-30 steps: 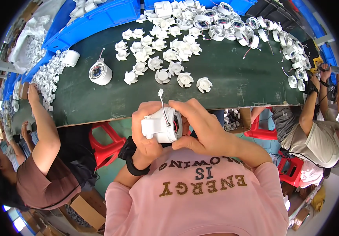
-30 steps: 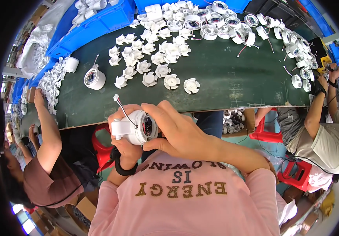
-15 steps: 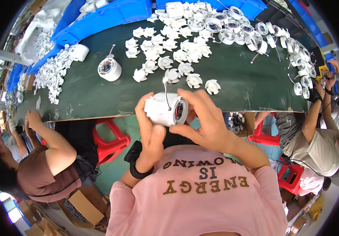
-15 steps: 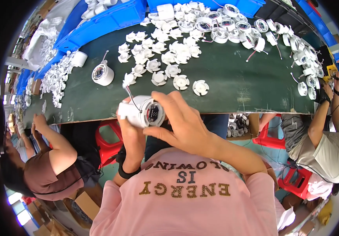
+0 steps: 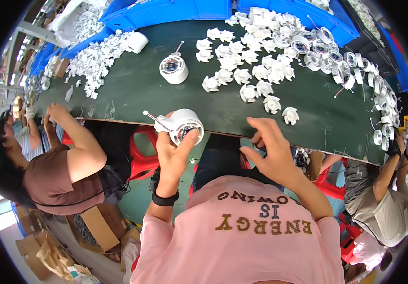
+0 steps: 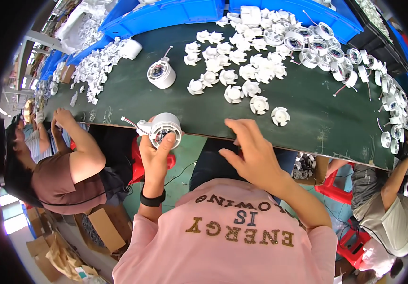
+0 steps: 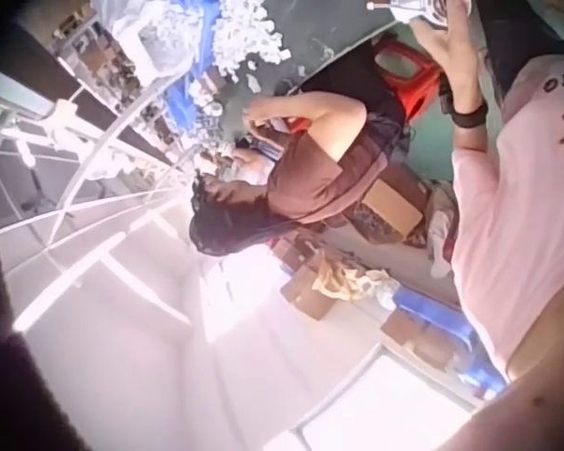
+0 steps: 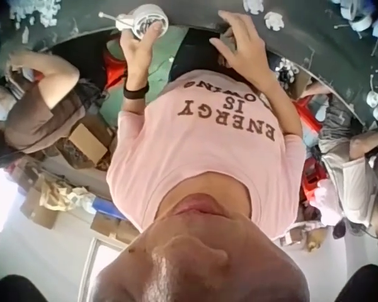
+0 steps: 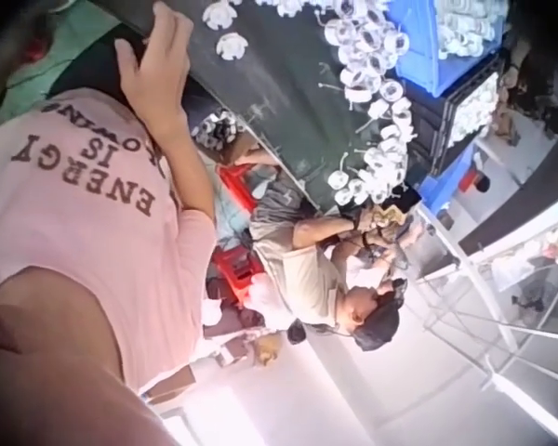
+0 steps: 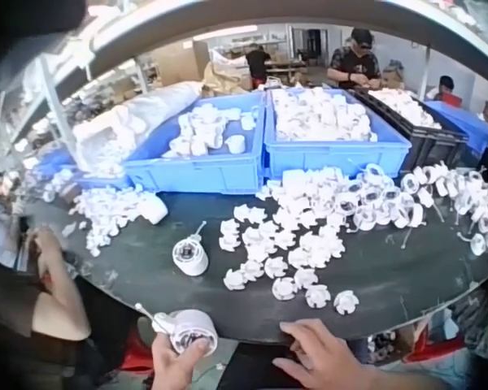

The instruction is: Assembling small electronic bulb components by fitting plastic housings and internal parts together.

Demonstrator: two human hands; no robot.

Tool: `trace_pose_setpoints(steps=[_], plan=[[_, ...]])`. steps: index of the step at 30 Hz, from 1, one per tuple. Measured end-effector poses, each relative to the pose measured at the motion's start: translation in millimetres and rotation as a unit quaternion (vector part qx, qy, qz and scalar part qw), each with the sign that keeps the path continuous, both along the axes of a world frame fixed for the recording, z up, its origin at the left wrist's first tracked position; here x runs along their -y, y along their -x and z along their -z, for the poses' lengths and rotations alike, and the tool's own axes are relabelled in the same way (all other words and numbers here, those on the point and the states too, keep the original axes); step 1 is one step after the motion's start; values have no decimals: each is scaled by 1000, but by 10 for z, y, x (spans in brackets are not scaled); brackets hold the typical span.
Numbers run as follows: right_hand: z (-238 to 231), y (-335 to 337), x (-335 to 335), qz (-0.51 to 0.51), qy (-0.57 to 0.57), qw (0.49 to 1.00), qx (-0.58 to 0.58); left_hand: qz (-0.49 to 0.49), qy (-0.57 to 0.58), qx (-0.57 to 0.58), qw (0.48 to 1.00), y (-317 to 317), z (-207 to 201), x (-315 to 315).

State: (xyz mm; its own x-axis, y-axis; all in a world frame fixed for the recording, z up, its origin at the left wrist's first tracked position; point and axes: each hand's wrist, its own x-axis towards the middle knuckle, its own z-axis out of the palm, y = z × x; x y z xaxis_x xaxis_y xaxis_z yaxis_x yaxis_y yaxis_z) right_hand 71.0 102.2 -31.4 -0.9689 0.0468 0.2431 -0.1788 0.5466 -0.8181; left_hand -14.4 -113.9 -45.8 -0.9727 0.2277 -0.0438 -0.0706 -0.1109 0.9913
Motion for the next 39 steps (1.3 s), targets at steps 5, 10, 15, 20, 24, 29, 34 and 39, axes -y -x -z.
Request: trace_pose_setpoints(steps=[5,10,15,20,24,29,34,39], plan=[[67,-96,-58,-5,-2,1000,11,-74,54,-32,995,195,-28,284],[160,-152,-123,14,8,1000,21,-143,86,-145,975,430,-59,496],[158,-191,-126,31,22,999,25,-129,138,-251,949,380,-170,523],[155,-187,-116,28,19,999,24,-122,113,-285,944,350,-155,490],[168,-195,-125,38,19,999,18,-108,107,-235,960,447,-76,513],[207,-222,-134,61,-27,998,14,-141,267,-151,941,889,106,626],[104,-234,-217,31,78,996,14,-197,359,-105,906,1519,299,1334],[-129,-339,-959,174,-43,984,-21,-413,579,-101,695,1975,387,1414]])
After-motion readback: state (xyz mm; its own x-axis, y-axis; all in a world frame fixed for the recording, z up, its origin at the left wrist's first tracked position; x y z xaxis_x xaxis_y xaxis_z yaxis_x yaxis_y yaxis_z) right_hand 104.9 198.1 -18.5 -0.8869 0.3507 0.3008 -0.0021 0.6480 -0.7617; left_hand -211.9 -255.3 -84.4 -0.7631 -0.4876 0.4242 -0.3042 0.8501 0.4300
